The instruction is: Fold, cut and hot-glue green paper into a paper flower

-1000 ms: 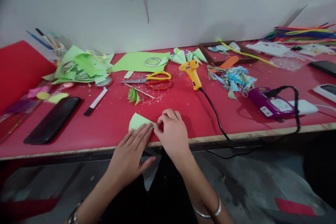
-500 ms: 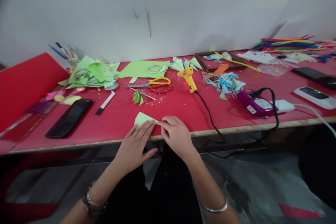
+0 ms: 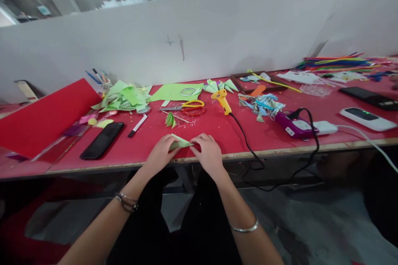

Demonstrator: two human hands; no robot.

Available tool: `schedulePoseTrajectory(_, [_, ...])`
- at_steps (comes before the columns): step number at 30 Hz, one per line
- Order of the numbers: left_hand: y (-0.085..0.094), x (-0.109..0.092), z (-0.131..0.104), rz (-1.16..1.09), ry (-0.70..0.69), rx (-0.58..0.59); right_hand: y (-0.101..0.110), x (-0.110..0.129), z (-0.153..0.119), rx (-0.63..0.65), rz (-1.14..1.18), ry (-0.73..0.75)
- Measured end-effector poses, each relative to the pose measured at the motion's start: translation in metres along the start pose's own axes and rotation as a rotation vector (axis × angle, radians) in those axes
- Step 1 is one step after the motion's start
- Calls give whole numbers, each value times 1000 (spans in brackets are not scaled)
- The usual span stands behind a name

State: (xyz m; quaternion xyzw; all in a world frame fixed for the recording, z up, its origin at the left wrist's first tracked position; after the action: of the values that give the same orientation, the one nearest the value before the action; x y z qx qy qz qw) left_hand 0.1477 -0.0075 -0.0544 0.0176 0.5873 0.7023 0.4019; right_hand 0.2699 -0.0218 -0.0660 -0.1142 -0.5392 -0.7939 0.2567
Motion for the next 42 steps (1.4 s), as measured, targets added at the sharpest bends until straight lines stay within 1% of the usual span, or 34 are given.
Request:
schedulePoseTrajectory(2, [-2,-2,0,-72,-20,17,-1,-1,2,9,1,-6])
schedulePoseTrajectory(4, [-1,0,-1,-117,-18,35,-1,0,4,14,8,3])
schedulePoseTrajectory(8, [6,14,-1,-177,26,35,0,4,6,30,38,53])
schedulePoseTrajectory(10, [7,19,-1,-184,32,64,0,4,7,38,48,70])
schedulePoseTrajectory(13, [4,21,0,-177,12,134,1,4,7,37,46,81])
schedulePoseTrajectory(16, [3,22,2,-167,22,133,-1,4,7,37,41,81])
schedulePoseTrajectory(19, [3,24,4,-118,50,110,-3,3,9,32,26,51])
schedulePoseTrajectory(24, [3,26,5,34,94,83,-3,2,10,28,3,5])
schedulePoseTrajectory(30, [0,28,3,169,161,98,-4,-2,9,52,-10,-63])
schedulePoseTrajectory(36, [-5,31,4,220,190,151,-3,-1,9,29,-69,-111])
schedulePoseTrajectory(42, [-6,31,7,277,232,155,-4,0,10,19,-118,-137])
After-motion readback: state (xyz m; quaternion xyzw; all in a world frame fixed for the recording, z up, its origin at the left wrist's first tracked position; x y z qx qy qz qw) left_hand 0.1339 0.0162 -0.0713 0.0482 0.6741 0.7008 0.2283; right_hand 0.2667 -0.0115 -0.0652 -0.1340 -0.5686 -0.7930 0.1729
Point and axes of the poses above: each hand's wrist, its own z-axis towards the middle knuckle, its own y-axis out of the back of the hand, x = y × z, the point moved 9 cm from there along z, towards the middle knuckle, and after that the axes turned 8 degrees about -z, right-handed, at the moved point
